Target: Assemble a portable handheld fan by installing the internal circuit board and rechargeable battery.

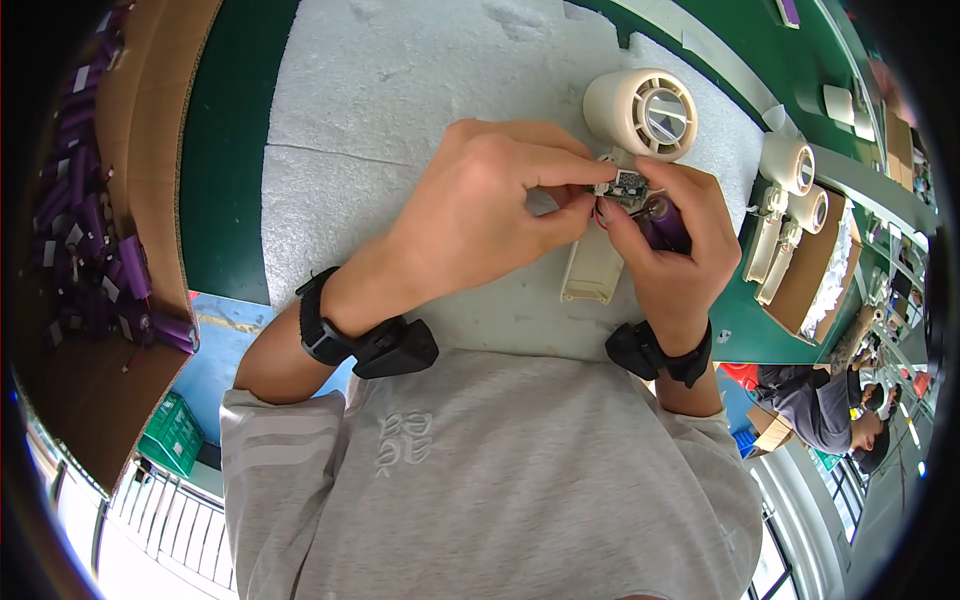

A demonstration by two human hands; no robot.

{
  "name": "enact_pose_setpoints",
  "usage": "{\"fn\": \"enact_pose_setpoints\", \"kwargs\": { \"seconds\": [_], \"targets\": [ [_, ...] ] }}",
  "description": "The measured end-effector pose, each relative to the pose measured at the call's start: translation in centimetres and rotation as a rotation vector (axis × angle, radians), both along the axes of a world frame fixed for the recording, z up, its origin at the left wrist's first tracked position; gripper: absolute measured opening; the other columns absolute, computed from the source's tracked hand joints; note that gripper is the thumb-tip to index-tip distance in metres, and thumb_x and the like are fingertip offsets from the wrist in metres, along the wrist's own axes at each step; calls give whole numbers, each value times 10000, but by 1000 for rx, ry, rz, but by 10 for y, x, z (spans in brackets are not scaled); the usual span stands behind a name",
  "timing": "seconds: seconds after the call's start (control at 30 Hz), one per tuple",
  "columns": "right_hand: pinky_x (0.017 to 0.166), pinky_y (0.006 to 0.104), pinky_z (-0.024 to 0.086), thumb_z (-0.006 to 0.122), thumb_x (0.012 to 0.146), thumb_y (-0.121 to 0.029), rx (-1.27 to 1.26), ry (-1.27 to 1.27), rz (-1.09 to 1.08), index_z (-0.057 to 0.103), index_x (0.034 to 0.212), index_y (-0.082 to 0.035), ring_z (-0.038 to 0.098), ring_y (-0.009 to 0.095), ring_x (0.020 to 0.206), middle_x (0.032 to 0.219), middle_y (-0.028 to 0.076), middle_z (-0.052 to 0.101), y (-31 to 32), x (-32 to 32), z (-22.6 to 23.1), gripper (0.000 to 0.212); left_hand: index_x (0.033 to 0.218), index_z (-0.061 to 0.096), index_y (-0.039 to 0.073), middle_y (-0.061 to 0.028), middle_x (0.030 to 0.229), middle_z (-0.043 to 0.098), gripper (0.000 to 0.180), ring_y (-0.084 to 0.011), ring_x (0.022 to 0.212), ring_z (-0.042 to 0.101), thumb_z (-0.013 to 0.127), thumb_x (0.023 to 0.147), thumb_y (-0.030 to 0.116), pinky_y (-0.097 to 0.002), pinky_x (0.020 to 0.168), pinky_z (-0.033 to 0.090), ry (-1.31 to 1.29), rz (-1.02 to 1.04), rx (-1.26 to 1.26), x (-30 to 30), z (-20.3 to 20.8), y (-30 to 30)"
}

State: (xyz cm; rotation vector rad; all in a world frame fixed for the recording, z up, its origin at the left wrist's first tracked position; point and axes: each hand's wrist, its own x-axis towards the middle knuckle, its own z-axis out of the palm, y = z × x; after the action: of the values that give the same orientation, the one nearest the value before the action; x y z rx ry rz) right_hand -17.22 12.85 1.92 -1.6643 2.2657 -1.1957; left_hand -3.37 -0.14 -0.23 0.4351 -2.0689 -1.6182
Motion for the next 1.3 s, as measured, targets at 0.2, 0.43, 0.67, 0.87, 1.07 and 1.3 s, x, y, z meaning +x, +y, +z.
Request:
{"fn": "enact_pose_setpoints", "kwargs": {
  "seconds": [0.2, 0.43, 0.67, 0.87, 1.07, 1.3],
  "targets": [
    [553, 206, 430, 838, 608, -6, 12, -22, 19, 734, 1020, -62, 562, 84, 679, 911, 43, 660, 3, -4, -3, 428, 908, 746, 43, -102, 835, 699, 192, -210, 671, 689, 722, 717, 43, -286, 592, 554, 17, 56, -159, -3, -2, 3],
    [548, 191, 412, 821, 630, 14, 30, -90, 8, 736, 1017, -52, 557, 65, 682, 921, 41, 659, 4, -4, -3, 402, 952, 744, 36, -77, 868, 703, 253, -172, 717, 691, 705, 718, -49, -249, 615, 560, 3, 16, -174, -3, 0, 2],
    [592, 201, 431, 781, 691, 34, 125, -244, -59, 733, 980, -38, 573, 76, 723, 942, 52, 655, 16, -8, 3, 302, 1040, 705, 33, -84, 975, 689, 316, -163, 791, 689, 682, 747, -83, -266, 692, 578, -44, -96, -5, -5, 1, 1],
    [603, 213, 447, 778, 698, 31, 152, -234, -56, 731, 952, -38, 586, 90, 735, 934, 50, 654, 20, -10, 3, 268, 1153, 654, 45, -81, 1014, 683, 413, -160, 820, 679, 652, 770, -108, -273, 735, 578, -113, -170, 67, -9, 3, 2],
    [599, 229, 458, 780, 694, 26, 110, -121, -25, 735, 939, -38, 605, 122, 730, 911, 64, 649, 18, -7, 3, 257, 1154, 654, 39, -81, 1016, 687, 394, -147, 830, 673, 629, 789, -109, -269, 735, 571, -131, -173, 112, -10, 4, 2],
    [576, 243, 462, 777, 696, 24, 126, -11, -30, 737, 933, -37, 608, 138, 685, 886, 73, 644, 16, -2, 6, 249, 1139, 659, 24, -69, 1013, 697, 352, -130, 840, 671, 610, 812, -97, -260, 764, 559, -172, -137, 201, -11, 8, 4]
  ]
}}
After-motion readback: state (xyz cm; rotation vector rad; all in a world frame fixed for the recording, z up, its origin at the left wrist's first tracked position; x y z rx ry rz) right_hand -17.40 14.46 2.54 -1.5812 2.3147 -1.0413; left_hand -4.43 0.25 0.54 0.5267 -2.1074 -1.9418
